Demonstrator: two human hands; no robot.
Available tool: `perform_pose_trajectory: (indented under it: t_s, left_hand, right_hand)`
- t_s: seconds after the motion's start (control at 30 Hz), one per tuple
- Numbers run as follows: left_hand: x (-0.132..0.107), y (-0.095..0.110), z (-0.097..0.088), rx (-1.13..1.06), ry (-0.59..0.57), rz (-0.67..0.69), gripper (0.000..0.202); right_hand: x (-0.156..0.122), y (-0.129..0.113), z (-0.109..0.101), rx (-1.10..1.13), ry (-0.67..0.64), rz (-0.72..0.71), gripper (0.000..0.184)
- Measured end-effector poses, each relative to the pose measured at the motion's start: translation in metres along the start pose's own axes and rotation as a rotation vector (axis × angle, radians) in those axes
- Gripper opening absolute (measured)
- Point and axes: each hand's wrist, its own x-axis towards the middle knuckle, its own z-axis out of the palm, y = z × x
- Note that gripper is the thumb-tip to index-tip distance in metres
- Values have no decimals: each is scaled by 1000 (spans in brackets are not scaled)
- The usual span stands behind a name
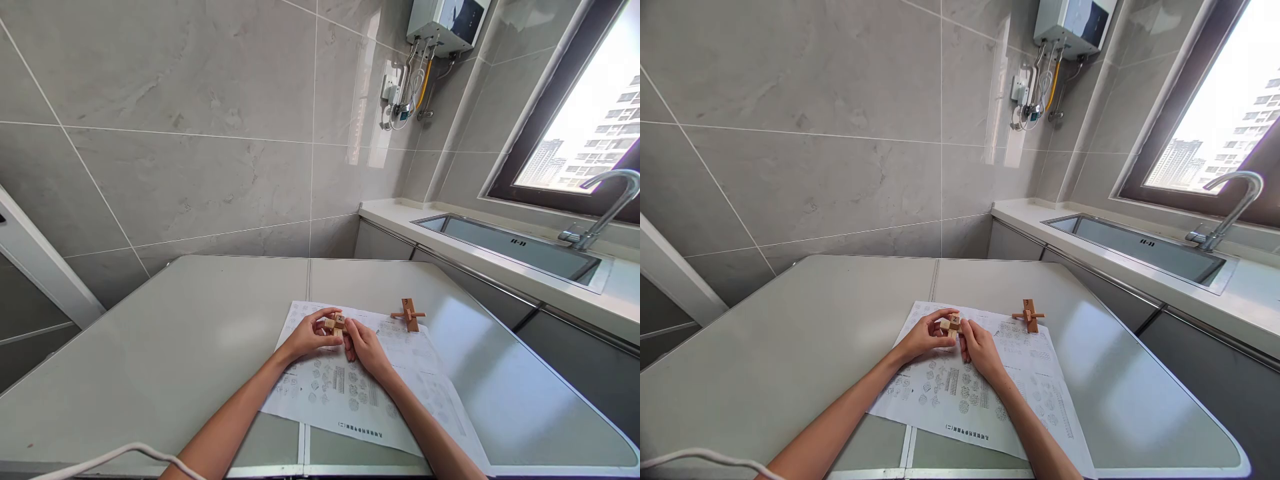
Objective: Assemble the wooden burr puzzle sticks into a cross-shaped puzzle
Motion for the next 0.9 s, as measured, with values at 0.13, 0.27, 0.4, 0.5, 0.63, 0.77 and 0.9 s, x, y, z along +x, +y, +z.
perform_pose_trajectory:
  t_s: [0.13, 0.27, 0.4, 0.5, 0.63, 0.77, 0.9]
  left_hand:
    - [-1, 0, -1, 47, -12, -5, 76]
    - [0, -2, -1, 47, 16, -4, 78]
    - [1, -3, -2, 50, 60, -8, 73]
    - [1, -3, -2, 48, 54, -4, 64]
    - [0, -1, -1, 58, 66, -14, 60]
    - [0, -1, -1, 84, 70, -17, 58]
    - [0, -1, -2, 84, 70, -22, 57]
  right_hand:
    - [2, 2, 0, 143, -52, 107, 63]
    - [4, 1, -2, 307, -36, 191, 61]
    - [9, 3, -12, 634, 50, 327, 54]
    - [14, 8, -21, 860, 133, 343, 45]
    - [20, 18, -28, 960, 318, 293, 37]
    - [22, 25, -34, 942, 395, 261, 33]
    - [22, 29, -39, 878, 410, 200, 35]
